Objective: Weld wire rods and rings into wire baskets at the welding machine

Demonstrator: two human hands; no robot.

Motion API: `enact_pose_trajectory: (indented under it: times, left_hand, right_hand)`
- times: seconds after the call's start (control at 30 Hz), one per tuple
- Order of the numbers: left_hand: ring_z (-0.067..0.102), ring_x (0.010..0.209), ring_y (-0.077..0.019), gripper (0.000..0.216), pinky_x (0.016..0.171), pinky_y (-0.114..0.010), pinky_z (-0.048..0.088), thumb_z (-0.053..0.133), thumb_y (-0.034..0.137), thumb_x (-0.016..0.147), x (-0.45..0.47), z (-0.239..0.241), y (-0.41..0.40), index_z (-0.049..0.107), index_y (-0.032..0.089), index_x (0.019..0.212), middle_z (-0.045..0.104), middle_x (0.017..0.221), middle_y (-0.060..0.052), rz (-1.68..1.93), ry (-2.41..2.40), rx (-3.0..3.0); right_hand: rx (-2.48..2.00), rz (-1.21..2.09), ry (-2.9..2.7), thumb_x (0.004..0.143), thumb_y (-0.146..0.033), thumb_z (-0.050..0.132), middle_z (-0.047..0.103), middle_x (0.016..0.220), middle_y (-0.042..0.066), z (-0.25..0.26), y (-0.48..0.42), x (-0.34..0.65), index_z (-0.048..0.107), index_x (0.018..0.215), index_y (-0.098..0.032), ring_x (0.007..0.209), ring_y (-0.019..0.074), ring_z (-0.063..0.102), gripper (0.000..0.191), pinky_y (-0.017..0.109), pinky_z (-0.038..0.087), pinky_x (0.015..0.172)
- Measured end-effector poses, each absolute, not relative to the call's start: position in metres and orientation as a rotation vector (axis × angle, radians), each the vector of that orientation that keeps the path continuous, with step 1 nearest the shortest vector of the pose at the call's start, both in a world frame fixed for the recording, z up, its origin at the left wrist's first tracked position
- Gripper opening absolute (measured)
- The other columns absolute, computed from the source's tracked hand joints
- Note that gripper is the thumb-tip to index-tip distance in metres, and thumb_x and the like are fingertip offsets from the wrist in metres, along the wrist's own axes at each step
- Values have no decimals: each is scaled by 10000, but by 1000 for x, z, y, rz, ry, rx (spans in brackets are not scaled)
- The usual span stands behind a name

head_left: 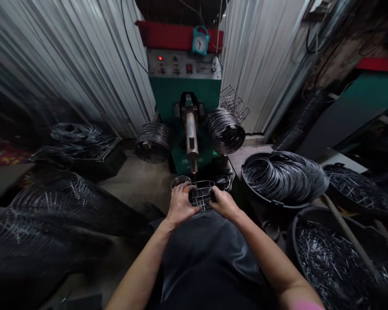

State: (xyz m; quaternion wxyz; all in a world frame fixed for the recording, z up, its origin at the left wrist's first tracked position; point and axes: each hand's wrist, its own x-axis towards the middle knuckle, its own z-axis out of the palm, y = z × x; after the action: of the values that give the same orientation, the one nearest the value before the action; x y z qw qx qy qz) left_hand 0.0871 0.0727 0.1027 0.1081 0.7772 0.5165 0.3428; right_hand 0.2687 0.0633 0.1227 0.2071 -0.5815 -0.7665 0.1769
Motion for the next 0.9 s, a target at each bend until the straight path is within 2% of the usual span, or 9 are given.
enact_pose_trajectory:
  times: [0.13,0.3,0.4,0.57,0.73,0.9]
  left_hand:
    - [450,1166,-319,619,991,-459,349,762,199,462,80,95,74,555,185,1046,518,1208,-117,975,1458,2279]
    - [460,1165,-300,601,981,-461,377,768,195,478,69,86,78,550,201,1038,498,1223,-101,1036,1405,2091]
    - [469,1155,-300,584,970,-465,392,774,206,478,67,85,81,554,205,1019,495,1219,-103,1062,1377,2014]
    - [462,1156,-317,516,974,-480,383,755,145,459,70,95,86,585,210,941,498,1228,-102,1051,1451,2034]
    - [451,1166,-323,478,984,-483,371,776,175,454,67,95,88,605,212,899,501,1230,-93,1004,1483,2069]
    - [466,1162,-304,457,982,-457,392,784,226,472,60,86,91,607,195,892,488,1233,-98,1069,1415,1992]
  right_hand:
    - [-1535,464,-2059,722,-112,552,681,784,25,102,61,258,599,856,-212,728,182,635,174,239,421,626]
    - [-1193,729,-2082,806,-143,490,694,889,40,95,65,264,649,919,-193,840,156,641,202,253,468,755]
    - [-1182,717,-2133,825,-160,485,690,913,46,98,71,264,656,976,-196,851,157,638,231,259,473,762]
    - [-1369,576,-2100,763,-102,522,689,936,55,96,76,253,666,971,-212,859,180,640,276,274,479,765]
    - [-1307,811,-2018,764,-96,503,696,836,16,95,81,251,676,901,-210,796,162,643,248,266,486,736]
    - [-1139,824,-2186,782,-163,564,672,919,41,105,84,259,645,1015,-208,854,169,625,251,273,475,752]
